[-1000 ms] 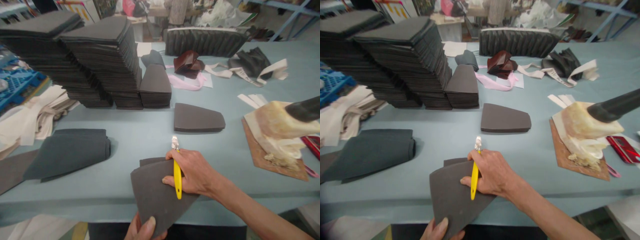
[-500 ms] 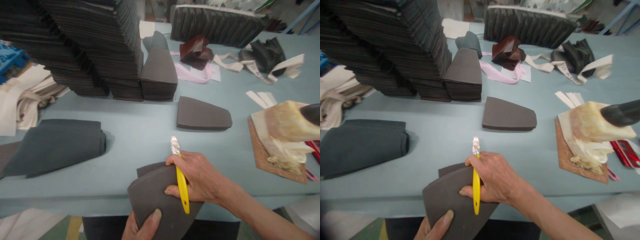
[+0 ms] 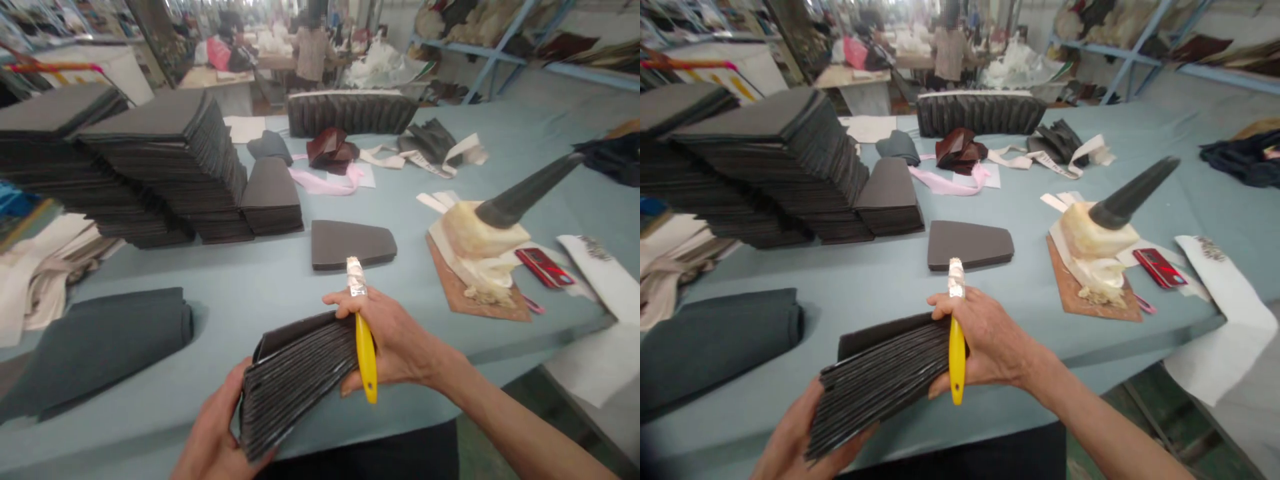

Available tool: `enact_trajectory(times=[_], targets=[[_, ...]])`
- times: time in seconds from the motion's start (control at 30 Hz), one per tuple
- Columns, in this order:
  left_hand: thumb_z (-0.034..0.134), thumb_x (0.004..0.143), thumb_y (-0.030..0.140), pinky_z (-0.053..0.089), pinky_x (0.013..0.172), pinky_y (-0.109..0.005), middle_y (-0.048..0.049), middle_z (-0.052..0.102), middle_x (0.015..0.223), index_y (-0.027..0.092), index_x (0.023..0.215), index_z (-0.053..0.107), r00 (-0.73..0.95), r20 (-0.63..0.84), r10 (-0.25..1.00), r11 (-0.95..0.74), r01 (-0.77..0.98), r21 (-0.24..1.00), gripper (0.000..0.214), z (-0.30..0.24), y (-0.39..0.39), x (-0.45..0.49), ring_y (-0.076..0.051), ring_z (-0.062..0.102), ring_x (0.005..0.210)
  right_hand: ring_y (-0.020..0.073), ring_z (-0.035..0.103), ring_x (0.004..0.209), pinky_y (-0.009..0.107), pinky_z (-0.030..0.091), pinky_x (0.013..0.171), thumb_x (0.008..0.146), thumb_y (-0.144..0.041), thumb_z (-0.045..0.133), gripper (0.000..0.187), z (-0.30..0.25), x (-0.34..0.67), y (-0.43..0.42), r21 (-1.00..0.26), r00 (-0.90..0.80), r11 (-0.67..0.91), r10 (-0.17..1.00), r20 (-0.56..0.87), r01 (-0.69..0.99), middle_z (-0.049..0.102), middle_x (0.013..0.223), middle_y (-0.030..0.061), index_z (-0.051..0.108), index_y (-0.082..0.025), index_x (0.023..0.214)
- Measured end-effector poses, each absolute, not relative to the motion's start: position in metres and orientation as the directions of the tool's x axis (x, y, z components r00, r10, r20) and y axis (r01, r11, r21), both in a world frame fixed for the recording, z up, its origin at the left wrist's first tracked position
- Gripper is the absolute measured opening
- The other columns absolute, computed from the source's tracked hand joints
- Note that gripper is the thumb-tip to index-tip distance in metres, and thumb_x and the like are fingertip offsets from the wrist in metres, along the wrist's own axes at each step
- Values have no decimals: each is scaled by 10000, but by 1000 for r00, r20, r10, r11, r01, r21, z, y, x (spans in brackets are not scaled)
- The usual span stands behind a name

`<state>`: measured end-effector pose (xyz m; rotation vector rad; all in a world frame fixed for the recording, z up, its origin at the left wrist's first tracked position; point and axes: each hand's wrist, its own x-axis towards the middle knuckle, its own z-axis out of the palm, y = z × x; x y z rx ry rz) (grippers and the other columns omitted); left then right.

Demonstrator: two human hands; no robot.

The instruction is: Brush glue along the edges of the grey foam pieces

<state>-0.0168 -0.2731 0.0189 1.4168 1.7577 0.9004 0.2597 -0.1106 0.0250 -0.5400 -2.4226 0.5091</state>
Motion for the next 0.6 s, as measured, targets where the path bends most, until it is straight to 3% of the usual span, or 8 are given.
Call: enact_trajectory(times=[0.07,0.17,0.3,0.4,0.5,0.6], targets=[[751,794,452,666,820,-365,-42,777,940,252,1106,733,-94,-41,995,84,522,849,371,25,-256,-27,-245,736,813,271,791,1000,390,609,872,764,-741,855,773,16,260,-113,-469,-694,842,504,513,265,785,1221,130,487,-249,1234],[736,821,448,641,860,-337,-49,765,971,217,1103,701,-24,-47,999,53,531,845,366,31,-234,-38,-229,730,875,237,794,846,338,595,726,816,-637,871,661,3,254,-118,-431,-617,846,527,585,314,791,1089,91,476,-253,1181],[771,852,489,624,901,-335,-61,755,1083,206,1196,655,31,-120,992,93,454,886,460,26,-224,-49,-232,727,965,258,794,800,345,597,665,660,-524,1012,787,2,242,-123,-370,-622,852,523,583,370,791,1055,86,458,-255,1150],[790,858,535,632,959,-378,-80,735,1170,208,1352,561,-2,-140,990,130,390,912,635,10,-233,-55,-249,726,1023,279,791,788,365,606,649,589,-470,1048,854,6,234,-126,-334,-652,869,496,574,366,795,1044,100,447,-249,1154],[842,819,557,622,1054,-440,-110,665,1367,248,1539,391,-37,-133,990,137,357,924,904,-5,-244,-54,-277,712,1138,291,798,807,371,614,645,623,-459,1029,832,7,230,-131,-334,-672,870,492,554,362,798,1057,116,438,-248,1168],[853,824,532,599,1120,-464,-116,563,1503,306,1607,292,-46,-109,993,118,307,945,990,-13,-247,-50,-296,676,1246,297,808,827,379,630,661,675,-461,1003,798,5,229,-135,-356,-678,857,513,526,372,799,1076,122,436,-243,1192]])
